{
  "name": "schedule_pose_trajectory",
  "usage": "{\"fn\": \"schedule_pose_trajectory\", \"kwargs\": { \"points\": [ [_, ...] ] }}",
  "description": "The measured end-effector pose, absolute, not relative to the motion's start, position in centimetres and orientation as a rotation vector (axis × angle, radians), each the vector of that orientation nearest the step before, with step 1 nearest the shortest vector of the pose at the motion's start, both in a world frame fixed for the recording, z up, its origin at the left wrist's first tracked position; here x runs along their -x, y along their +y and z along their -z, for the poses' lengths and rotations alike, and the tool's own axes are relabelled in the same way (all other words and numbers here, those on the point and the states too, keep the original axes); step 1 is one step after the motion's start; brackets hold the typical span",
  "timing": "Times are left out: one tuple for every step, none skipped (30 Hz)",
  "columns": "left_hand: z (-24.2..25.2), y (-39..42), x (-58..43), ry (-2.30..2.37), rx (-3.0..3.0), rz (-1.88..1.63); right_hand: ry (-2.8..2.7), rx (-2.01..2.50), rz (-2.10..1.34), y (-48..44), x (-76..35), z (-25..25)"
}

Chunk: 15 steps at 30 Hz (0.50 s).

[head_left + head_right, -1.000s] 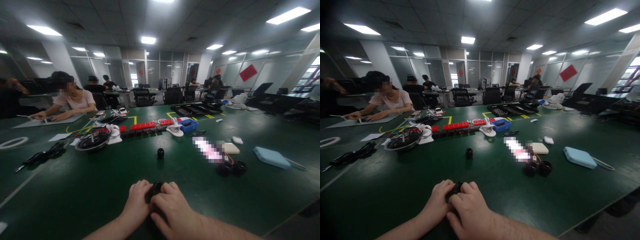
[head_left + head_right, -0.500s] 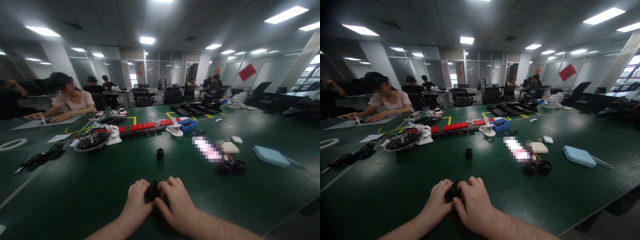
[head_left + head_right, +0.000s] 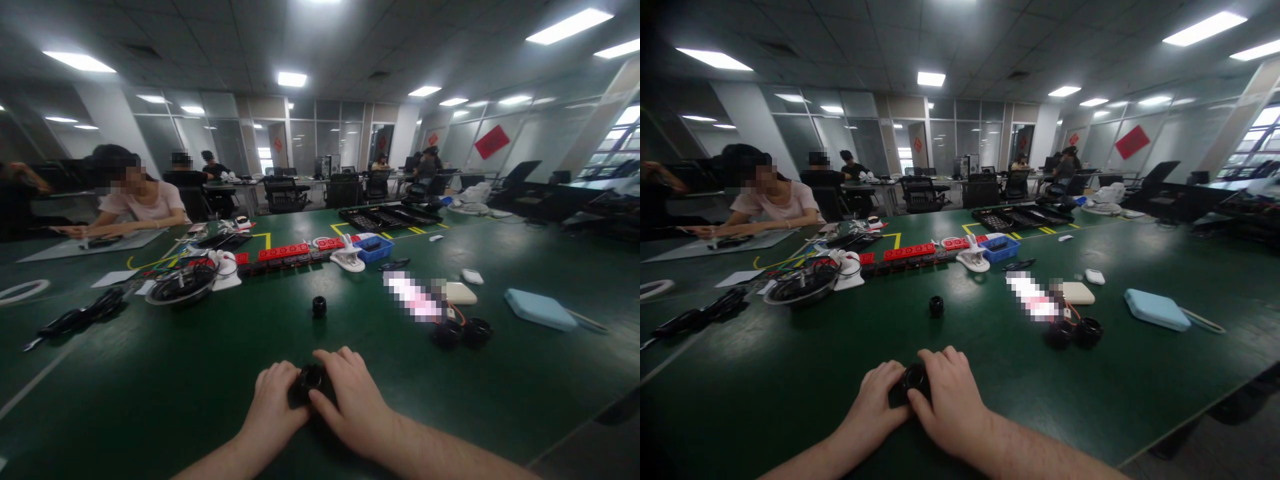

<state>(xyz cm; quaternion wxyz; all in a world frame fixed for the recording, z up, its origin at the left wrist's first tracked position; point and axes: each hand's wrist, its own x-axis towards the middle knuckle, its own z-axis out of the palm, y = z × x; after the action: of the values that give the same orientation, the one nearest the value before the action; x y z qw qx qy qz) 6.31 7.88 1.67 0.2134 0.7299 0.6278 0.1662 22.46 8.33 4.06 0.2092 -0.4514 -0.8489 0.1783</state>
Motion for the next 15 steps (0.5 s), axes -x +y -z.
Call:
{"fn": "schedule_pose_trajectory", "kwargs": {
  "points": [
    [-1.61,7.88,-6.29,1.743,-2.026,-0.465,-2.364,1.255,-0.501,8.32,-22.41,-4.10],
    [-1.55,7.88,-6.28,1.744,-2.026,-0.469,-2.365,1.254,-0.503,8.30,-22.37,-4.14],
    [-1.51,7.88,-6.27,1.746,-2.026,-0.475,-2.367,1.249,-0.504,8.28,-22.34,-4.17],
    [-1.48,7.88,-6.28,1.747,-2.023,-0.475,-2.371,1.241,-0.506,8.26,-22.32,-4.20],
    [-1.46,7.87,-6.29,1.747,-2.020,-0.471,-2.374,1.232,-0.508,8.24,-22.31,-4.22],
    [-1.46,7.85,-6.30,1.743,-2.018,-0.464,-2.376,1.224,-0.509,8.22,-22.30,-4.23],
    [-1.48,7.83,-6.31,1.739,-2.017,-0.457,-2.380,1.215,-0.511,8.20,-22.29,-4.24],
    [-1.50,7.81,-6.33,1.735,-2.015,-0.447,-2.385,1.207,-0.515,8.19,-22.29,-4.24],
    [-1.51,7.78,-6.34,1.730,-2.015,-0.441,-2.389,1.200,-0.521,8.18,-22.28,-4.24],
    [-1.52,7.76,-6.34,1.722,-2.017,-0.438,-2.392,1.193,-0.527,8.18,-22.26,-4.24],
    [-1.51,7.74,-6.35,1.715,-2.020,-0.439,-2.393,1.186,-0.533,8.18,-22.24,-4.24],
    [-1.48,7.72,-6.35,1.707,-2.022,-0.444,-2.392,1.179,-0.540,8.18,-22.21,-4.25],
    [-1.43,7.70,-6.35,1.699,-2.025,-0.455,-2.390,1.174,-0.546,8.18,-22.17,-4.26],
    [-1.37,7.68,-6.35,1.688,-2.029,-0.467,-2.389,1.169,-0.549,8.19,-22.14,-4.28],
    [-1.31,7.66,-6.35,1.679,-2.033,-0.477,-2.390,1.166,-0.550,8.19,-22.11,-4.29]
  ]
}}
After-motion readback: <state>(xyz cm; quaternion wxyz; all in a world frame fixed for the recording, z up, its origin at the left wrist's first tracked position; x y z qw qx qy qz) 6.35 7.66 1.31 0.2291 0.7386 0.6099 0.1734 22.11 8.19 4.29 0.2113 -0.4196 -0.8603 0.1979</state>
